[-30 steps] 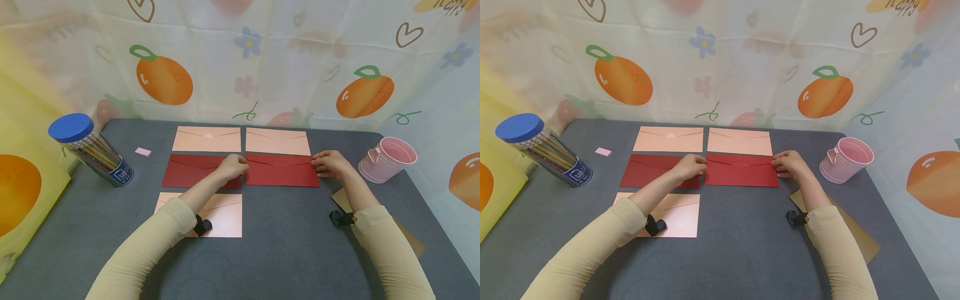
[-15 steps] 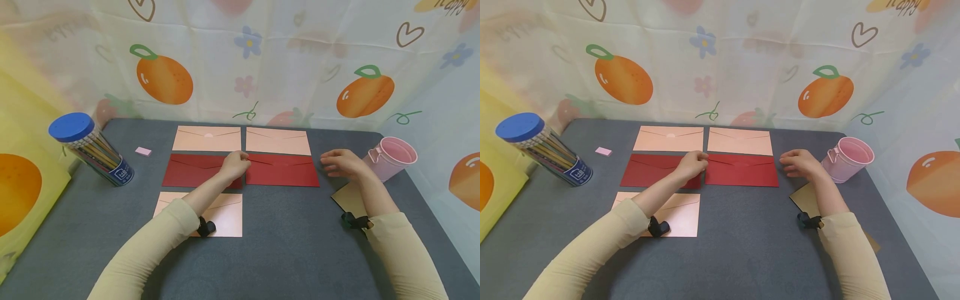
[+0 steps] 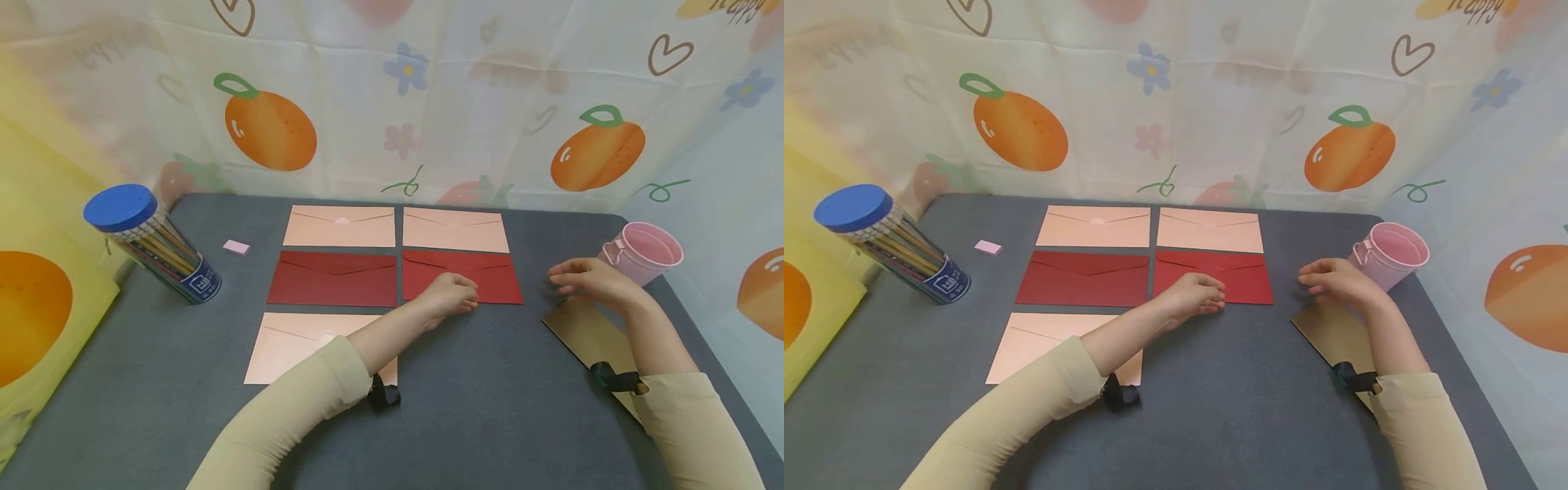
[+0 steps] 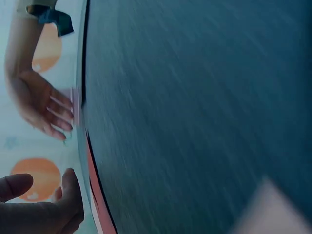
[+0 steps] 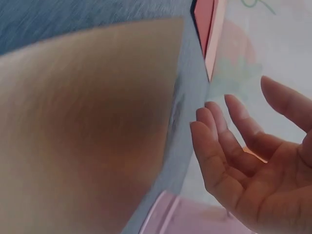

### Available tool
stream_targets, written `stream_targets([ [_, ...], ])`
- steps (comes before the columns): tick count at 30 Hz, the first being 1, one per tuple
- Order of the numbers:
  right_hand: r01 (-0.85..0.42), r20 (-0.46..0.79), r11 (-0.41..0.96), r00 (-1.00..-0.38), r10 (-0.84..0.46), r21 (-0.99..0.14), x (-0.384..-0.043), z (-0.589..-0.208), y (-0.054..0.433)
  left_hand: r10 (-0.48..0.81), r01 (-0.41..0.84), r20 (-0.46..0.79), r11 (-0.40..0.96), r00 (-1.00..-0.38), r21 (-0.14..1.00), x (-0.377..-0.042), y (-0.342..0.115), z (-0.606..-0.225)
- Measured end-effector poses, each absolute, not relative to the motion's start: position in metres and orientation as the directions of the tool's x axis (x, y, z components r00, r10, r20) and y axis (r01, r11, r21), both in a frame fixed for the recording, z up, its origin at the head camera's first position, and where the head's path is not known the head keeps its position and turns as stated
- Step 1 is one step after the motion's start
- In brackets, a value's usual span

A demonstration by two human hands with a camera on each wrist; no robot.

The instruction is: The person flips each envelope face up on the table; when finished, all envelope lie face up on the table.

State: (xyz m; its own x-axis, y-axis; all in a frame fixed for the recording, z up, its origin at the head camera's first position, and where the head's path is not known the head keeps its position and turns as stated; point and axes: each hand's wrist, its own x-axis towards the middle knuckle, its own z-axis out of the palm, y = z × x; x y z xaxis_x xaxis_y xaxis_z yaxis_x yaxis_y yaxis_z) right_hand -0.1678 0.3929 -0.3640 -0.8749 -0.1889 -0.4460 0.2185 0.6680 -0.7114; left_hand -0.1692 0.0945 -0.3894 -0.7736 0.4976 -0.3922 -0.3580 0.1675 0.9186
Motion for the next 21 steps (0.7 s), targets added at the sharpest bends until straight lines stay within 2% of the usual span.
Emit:
stream_targets([
  [6, 0.198, -0.445, 0.684, -0.872, -0.204, -0.702, -0.157, -0.363, 0.407, 0.572, -0.492, -0.466, 0.121, -0.675, 0.862, -0.15, 0.129, -0.394],
  [10, 0.18, -0.434, 0.71, -0.88, -0.193, -0.681, -0.152, -0.364, 0.415, 0.593, -0.549, -0.496, 0.105, -0.634, 0.829, -0.137, 0.153, -0.401],
  [21, 0.137, -0.43, 0.786, -0.886, -0.176, -0.604, -0.135, -0.368, 0.438, 0.571, -0.679, -0.544, -0.032, -0.614, 0.733, -0.112, 0.194, -0.406],
])
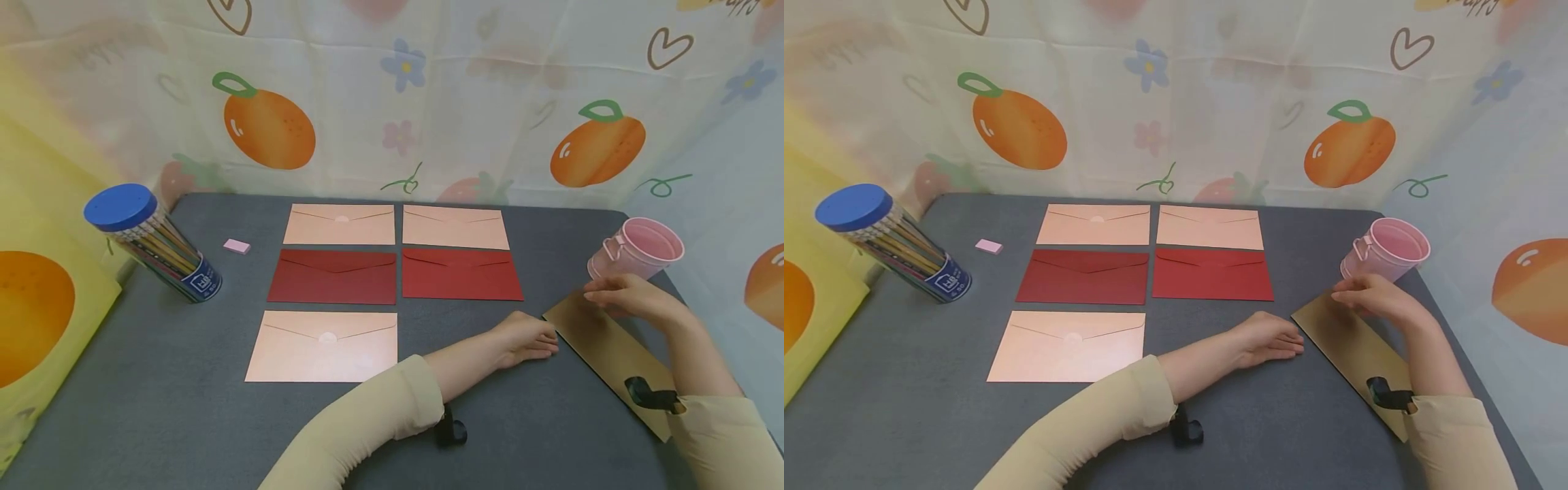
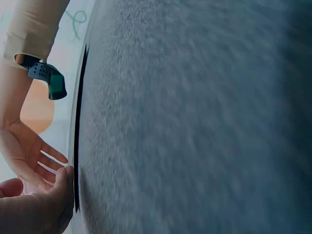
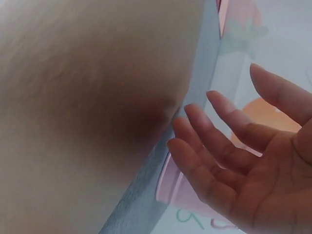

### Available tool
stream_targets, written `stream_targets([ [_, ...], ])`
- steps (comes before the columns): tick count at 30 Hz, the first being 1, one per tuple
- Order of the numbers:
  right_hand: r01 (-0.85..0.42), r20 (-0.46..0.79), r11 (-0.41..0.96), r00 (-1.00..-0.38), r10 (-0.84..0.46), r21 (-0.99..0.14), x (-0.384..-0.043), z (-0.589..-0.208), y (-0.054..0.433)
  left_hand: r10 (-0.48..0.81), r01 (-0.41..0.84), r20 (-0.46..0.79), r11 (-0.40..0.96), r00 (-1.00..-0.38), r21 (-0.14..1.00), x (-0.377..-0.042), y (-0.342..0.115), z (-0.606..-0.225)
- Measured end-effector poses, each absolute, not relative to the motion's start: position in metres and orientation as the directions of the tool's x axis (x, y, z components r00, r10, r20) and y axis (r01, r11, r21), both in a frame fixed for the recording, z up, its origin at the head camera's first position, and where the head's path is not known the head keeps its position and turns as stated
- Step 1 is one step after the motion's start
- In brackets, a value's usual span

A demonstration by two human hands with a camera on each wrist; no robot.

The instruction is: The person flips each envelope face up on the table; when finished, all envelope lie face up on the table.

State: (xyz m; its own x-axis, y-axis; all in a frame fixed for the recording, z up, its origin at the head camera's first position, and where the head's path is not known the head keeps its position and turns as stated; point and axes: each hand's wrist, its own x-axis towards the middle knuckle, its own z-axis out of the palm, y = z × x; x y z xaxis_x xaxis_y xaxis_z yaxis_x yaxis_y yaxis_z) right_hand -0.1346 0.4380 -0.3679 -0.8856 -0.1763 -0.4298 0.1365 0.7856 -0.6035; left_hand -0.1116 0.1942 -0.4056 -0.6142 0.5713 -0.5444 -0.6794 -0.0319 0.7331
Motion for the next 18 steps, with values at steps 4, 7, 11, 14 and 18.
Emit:
stream_targets([
  [4, 0.129, -0.426, 0.803, -0.889, -0.166, -0.582, -0.131, -0.369, 0.443, 0.557, -0.709, -0.567, -0.058, -0.607, 0.703, -0.106, 0.204, -0.408],
  [7, 0.137, -0.434, 0.809, -0.887, -0.156, -0.572, -0.13, -0.371, 0.445, 0.55, -0.719, -0.577, -0.064, -0.604, 0.692, -0.103, 0.209, -0.41],
  [11, 0.157, -0.449, 0.812, -0.883, -0.139, -0.561, -0.13, -0.374, 0.449, 0.533, -0.725, -0.59, -0.065, -0.606, 0.686, -0.101, 0.214, -0.411],
  [14, 0.17, -0.458, 0.818, -0.88, -0.125, -0.549, -0.131, -0.375, 0.451, 0.524, -0.727, -0.597, -0.065, -0.607, 0.683, -0.1, 0.216, -0.412],
  [18, 0.179, -0.465, 0.821, -0.878, -0.116, -0.542, -0.133, -0.376, 0.45, 0.513, -0.725, -0.602, -0.061, -0.612, 0.686, -0.1, 0.217, -0.413],
])
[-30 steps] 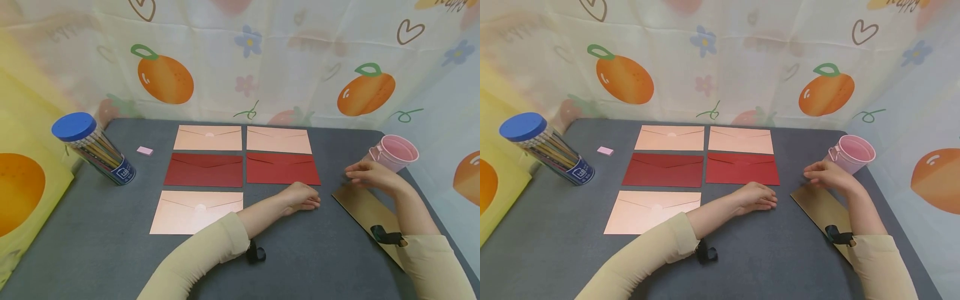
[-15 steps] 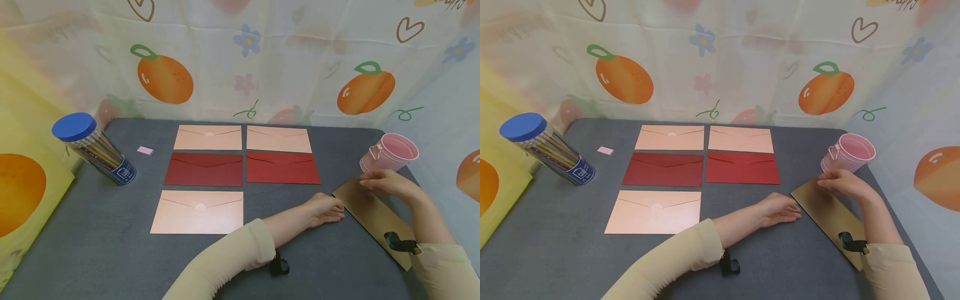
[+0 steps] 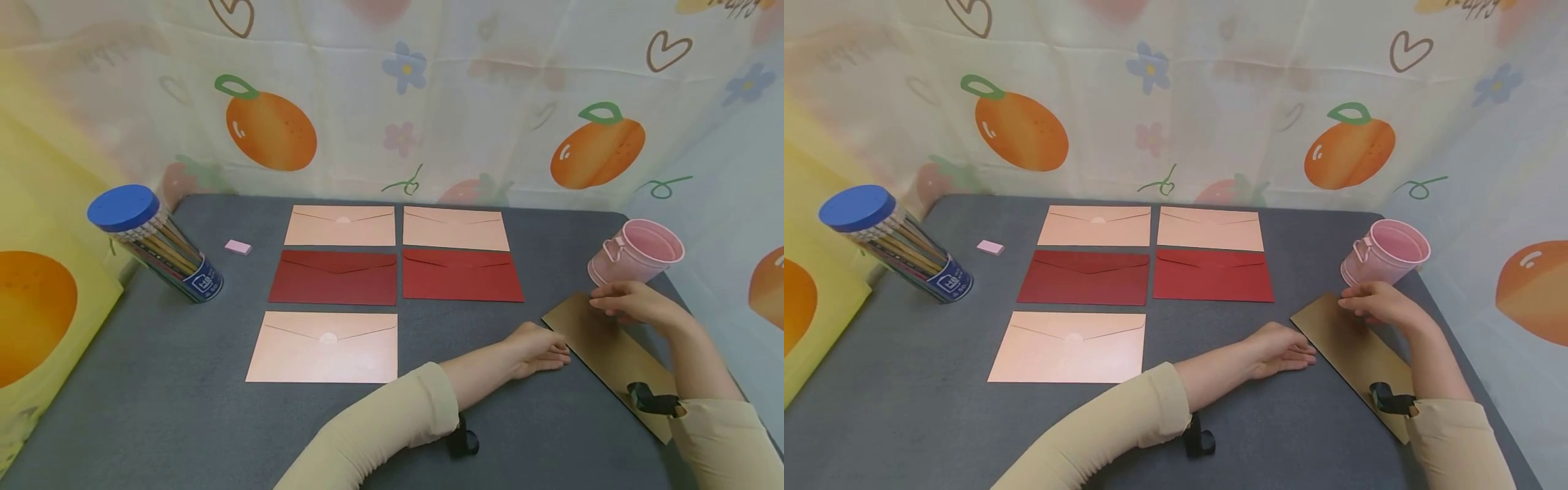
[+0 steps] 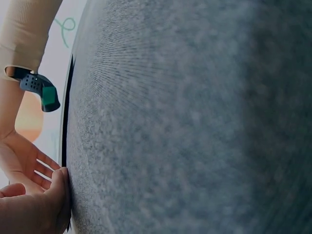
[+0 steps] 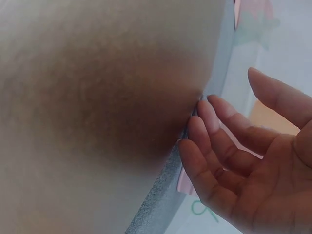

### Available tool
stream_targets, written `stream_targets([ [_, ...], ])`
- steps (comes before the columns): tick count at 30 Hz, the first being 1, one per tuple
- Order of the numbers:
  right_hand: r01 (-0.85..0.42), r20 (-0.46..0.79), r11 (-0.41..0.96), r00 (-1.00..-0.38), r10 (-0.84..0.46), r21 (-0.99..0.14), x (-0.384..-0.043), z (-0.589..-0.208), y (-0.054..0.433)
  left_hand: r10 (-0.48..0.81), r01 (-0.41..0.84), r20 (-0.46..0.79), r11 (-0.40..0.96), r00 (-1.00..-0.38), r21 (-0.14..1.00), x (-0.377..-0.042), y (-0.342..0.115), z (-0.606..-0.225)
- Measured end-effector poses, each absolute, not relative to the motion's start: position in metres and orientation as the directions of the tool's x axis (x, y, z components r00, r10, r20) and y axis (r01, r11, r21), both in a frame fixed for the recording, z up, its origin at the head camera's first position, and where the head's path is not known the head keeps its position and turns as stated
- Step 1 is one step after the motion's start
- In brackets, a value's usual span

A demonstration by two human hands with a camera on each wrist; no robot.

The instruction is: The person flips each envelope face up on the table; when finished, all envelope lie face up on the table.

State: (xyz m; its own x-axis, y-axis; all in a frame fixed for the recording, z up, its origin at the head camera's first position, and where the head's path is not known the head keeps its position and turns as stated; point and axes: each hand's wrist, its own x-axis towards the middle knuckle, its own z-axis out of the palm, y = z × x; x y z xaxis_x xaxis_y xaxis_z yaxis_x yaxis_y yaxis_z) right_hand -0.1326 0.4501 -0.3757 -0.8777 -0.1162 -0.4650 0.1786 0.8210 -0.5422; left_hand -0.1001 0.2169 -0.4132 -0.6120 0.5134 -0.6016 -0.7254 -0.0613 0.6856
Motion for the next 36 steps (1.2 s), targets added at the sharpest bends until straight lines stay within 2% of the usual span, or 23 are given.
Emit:
stream_targets([
  [11, 0.16, -0.451, 0.813, -0.882, -0.137, -0.56, -0.131, -0.379, 0.448, 0.502, -0.728, -0.609, -0.063, -0.615, 0.683, -0.099, 0.218, -0.414],
  [19, 0.129, -0.378, 0.797, -0.917, -0.131, -0.59, -0.133, -0.38, 0.439, 0.497, -0.715, -0.602, -0.054, -0.624, 0.697, -0.101, 0.214, -0.414],
  [36, 0.002, -0.193, 0.777, -0.969, -0.153, -0.629, -0.139, -0.361, 0.399, 0.426, -0.565, -0.469, -0.13, -0.774, 0.815, -0.118, 0.189, -0.416],
])
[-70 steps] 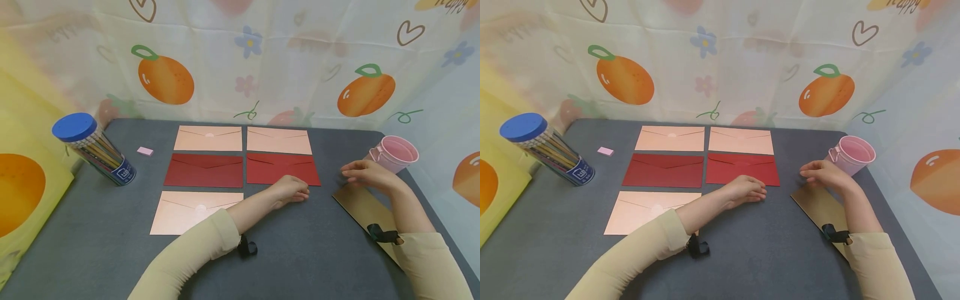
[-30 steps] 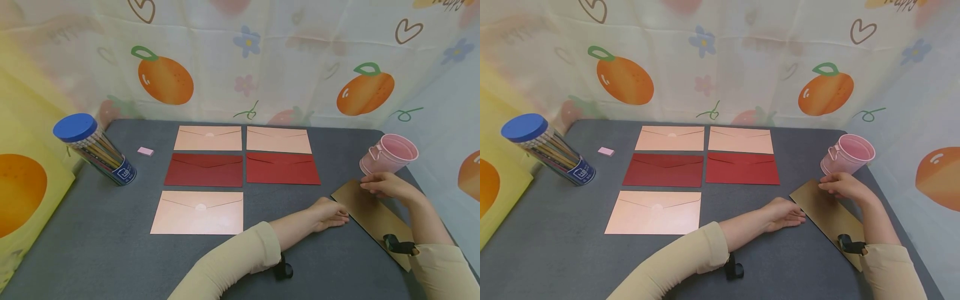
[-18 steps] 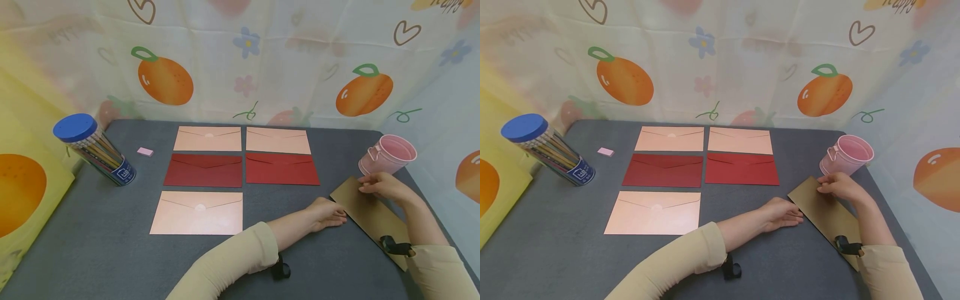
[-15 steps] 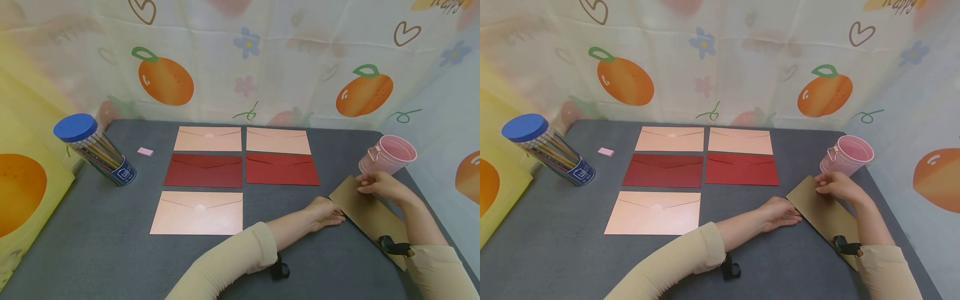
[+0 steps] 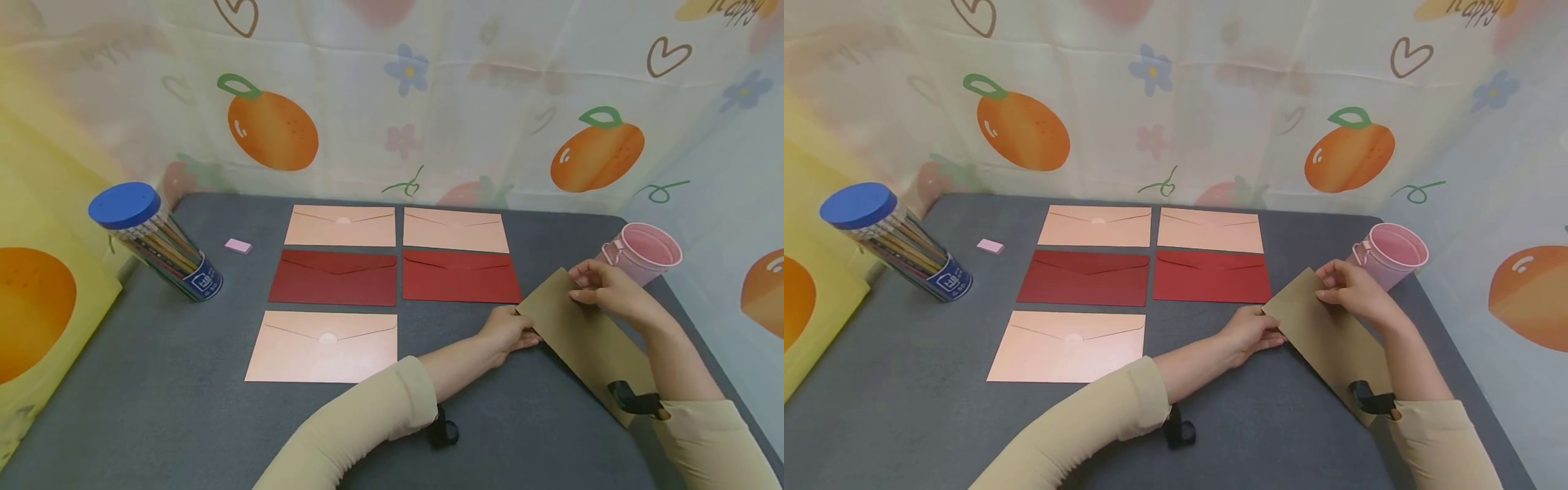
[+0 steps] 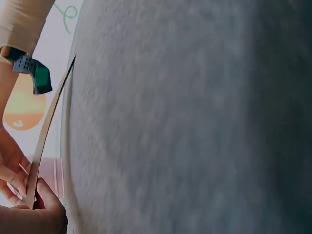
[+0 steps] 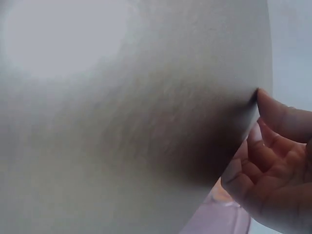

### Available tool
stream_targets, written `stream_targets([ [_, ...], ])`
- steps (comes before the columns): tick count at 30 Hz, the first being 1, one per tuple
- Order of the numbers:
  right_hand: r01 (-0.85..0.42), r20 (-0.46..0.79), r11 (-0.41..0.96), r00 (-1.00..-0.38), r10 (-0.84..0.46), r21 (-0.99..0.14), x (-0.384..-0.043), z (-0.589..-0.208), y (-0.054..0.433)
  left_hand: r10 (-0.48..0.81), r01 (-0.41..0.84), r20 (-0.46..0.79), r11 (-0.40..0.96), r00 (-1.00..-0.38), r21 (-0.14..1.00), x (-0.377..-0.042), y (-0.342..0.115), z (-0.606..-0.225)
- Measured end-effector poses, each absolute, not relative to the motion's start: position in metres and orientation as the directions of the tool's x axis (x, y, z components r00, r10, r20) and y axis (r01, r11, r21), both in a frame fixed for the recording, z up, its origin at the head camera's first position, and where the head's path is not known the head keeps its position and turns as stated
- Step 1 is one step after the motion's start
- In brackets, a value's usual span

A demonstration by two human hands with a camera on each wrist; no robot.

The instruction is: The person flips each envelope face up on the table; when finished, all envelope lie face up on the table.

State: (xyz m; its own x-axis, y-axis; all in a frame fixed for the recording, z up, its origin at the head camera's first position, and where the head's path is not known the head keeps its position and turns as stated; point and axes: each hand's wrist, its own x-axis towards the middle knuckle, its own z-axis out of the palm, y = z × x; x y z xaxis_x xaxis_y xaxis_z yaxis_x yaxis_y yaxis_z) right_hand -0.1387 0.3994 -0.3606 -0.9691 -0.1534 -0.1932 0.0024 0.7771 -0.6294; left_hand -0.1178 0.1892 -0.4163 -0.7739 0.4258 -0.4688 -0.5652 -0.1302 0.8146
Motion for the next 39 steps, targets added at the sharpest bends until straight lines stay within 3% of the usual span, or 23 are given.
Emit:
stream_targets([
  [10, -0.015, -0.09, 0.742, -0.991, -0.101, -0.67, -0.141, -0.347, 0.378, 0.403, -0.474, -0.382, -0.157, -0.832, 0.866, -0.147, 0.16, -0.402],
  [29, 0.07, -0.187, 0.709, -0.978, -0.088, -0.702, -0.148, -0.346, 0.364, 0.334, -0.456, -0.367, -0.245, -0.868, 0.856, -0.2, 0.076, -0.369],
  [39, 0.148, -0.221, 0.418, -0.966, -0.132, -0.896, -0.155, -0.352, 0.359, 0.264, -0.442, -0.37, -0.308, -0.891, 0.843, -0.219, 0.049, -0.366],
])
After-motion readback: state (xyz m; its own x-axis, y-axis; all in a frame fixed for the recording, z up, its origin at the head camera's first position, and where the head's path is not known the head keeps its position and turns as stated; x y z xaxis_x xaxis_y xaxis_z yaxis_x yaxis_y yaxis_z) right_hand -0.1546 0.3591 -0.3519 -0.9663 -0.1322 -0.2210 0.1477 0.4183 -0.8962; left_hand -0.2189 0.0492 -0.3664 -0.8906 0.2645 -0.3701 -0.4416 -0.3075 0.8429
